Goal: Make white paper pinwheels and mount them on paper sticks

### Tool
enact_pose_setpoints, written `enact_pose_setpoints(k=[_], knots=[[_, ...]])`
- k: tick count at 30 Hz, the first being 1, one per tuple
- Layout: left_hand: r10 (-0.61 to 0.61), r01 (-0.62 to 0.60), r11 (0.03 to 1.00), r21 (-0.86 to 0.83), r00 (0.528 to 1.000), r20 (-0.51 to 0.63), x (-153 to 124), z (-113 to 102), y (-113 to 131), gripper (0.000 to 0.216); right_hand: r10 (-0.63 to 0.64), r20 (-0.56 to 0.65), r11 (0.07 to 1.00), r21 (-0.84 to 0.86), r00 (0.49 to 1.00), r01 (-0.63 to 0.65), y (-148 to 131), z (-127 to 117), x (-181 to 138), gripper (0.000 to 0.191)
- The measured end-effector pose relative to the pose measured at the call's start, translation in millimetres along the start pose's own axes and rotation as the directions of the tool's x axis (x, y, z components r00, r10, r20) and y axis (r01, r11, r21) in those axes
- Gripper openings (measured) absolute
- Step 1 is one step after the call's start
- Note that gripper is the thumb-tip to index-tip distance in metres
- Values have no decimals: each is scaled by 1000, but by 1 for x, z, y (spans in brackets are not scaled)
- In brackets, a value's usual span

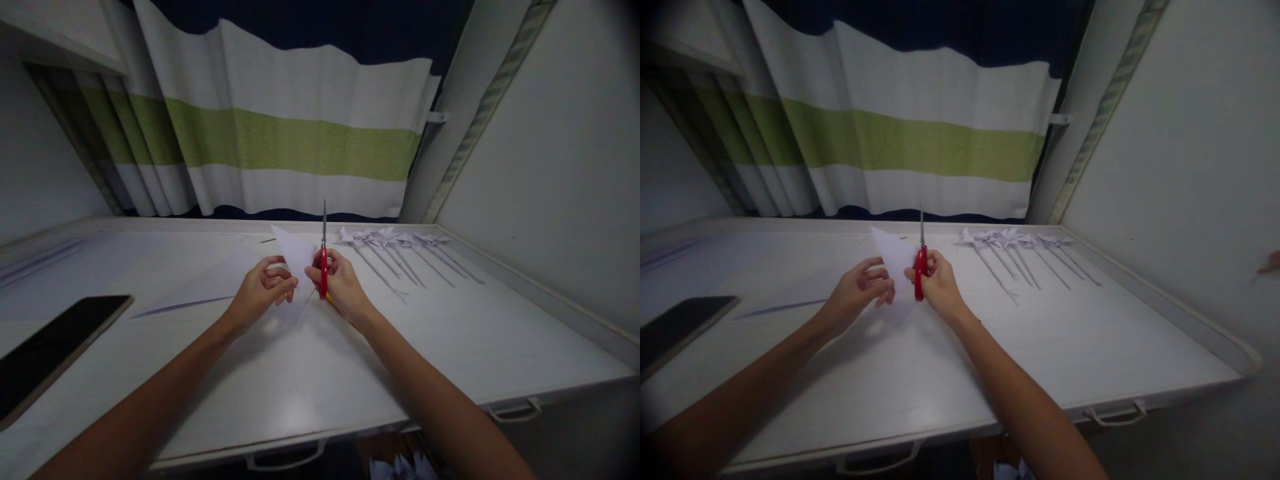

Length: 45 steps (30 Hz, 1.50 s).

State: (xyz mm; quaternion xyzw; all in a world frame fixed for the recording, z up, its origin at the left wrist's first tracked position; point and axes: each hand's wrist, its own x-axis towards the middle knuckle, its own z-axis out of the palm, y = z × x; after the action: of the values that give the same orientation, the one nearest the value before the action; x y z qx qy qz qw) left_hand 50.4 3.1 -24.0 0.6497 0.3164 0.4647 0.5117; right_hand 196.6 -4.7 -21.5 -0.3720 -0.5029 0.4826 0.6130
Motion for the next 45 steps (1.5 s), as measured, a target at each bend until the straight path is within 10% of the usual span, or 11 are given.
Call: enact_pose_setpoints(k=[8,13,18,27,38,45], knots=[[-108,85,978,189,987,117,-5,0,0,23,-7,41,998,-59,999,9,-1,-1,0,31],[-6,25,990,136,991,-134,-2,0,2,25,58,22,990,-130,998,-55,-1,-2,1,26],[62,-36,996,83,941,-333,2,-5,4,17,93,260,972,-235,961,-31,4,1,-7,23],[98,-82,995,56,891,-442,3,-10,4,16,162,419,870,-488,893,71,5,-2,-17,17],[111,-93,994,61,874,-473,6,-15,2,17,-209,41,657,-734,977,172,10,0,-8,16],[95,-81,995,51,883,-460,7,-15,-2,17,-182,116,598,-775,976,203,16,1,-11,17]])
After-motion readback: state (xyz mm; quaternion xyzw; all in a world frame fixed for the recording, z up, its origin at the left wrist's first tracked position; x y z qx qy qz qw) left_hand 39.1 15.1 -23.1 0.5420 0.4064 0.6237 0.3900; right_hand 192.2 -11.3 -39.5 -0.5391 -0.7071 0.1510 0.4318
